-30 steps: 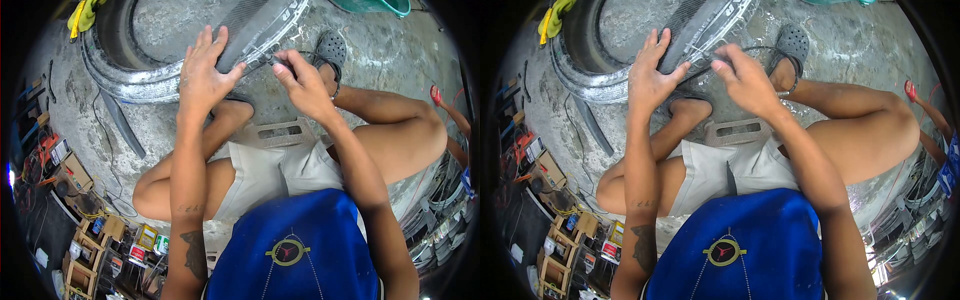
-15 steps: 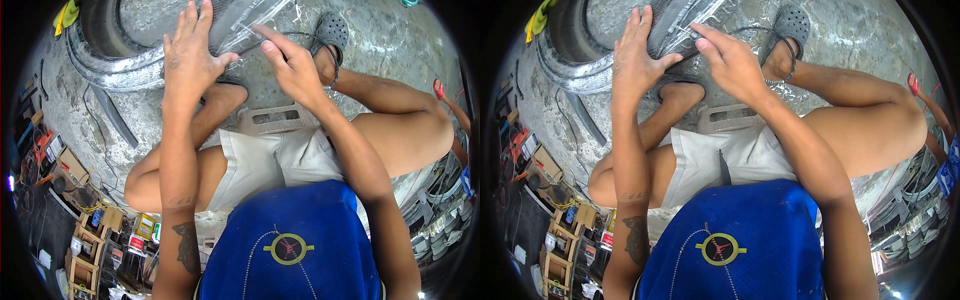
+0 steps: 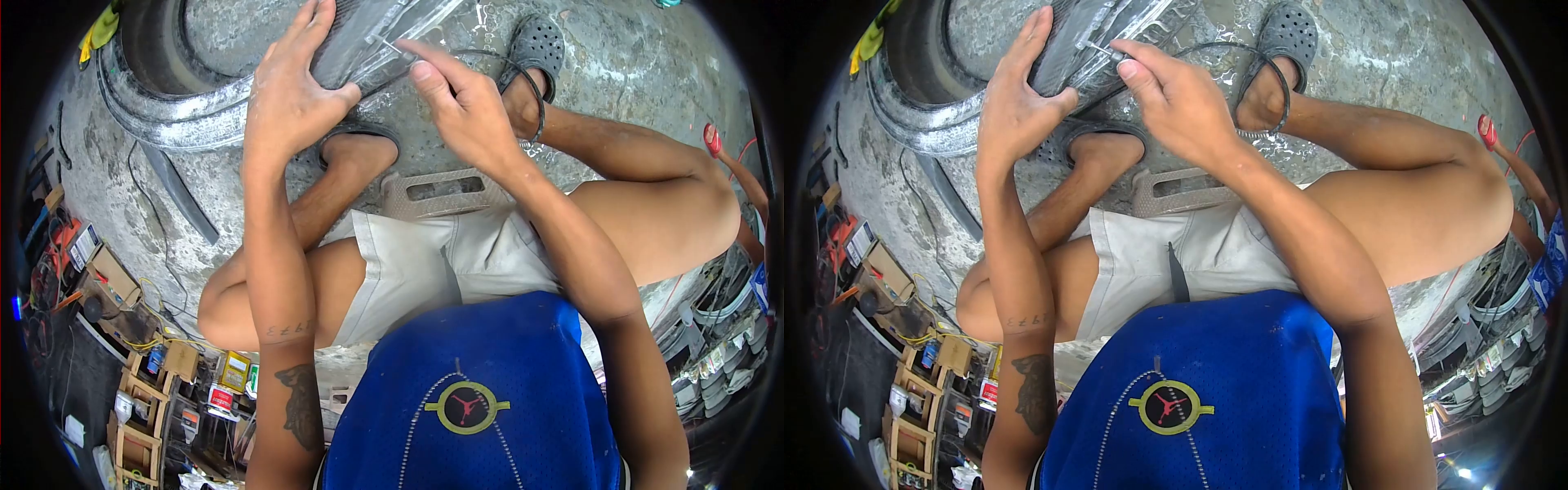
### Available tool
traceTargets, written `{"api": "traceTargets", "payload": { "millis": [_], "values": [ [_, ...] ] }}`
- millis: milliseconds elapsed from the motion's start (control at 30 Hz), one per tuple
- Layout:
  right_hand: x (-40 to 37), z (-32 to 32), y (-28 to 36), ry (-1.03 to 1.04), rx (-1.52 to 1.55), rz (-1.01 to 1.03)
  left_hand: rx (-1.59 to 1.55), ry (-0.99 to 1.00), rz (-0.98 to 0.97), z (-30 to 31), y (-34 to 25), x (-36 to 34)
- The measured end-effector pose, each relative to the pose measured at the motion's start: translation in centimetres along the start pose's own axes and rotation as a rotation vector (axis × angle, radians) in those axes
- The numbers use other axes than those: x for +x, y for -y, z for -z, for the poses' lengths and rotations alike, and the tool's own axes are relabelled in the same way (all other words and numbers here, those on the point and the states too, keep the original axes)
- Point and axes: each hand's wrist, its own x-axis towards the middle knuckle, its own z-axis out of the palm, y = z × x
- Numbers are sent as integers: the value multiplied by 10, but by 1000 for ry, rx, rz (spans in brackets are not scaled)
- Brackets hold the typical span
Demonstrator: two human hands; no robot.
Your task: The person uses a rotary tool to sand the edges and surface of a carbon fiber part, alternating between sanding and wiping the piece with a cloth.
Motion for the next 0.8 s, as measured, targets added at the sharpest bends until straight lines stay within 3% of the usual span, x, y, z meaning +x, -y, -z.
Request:
{"api": "traceTargets", "payload": {
  "millis": [367,567,800],
  "values": [
    [3,-4,-4,-69,26,73,-23,-6,24,-1,0,4],
    [3,-1,-1,17,-7,23,-22,-17,18,2,-14,2],
    [4,-7,-1,-102,-14,73,-43,1,33,0,-2,5]
  ]
}}
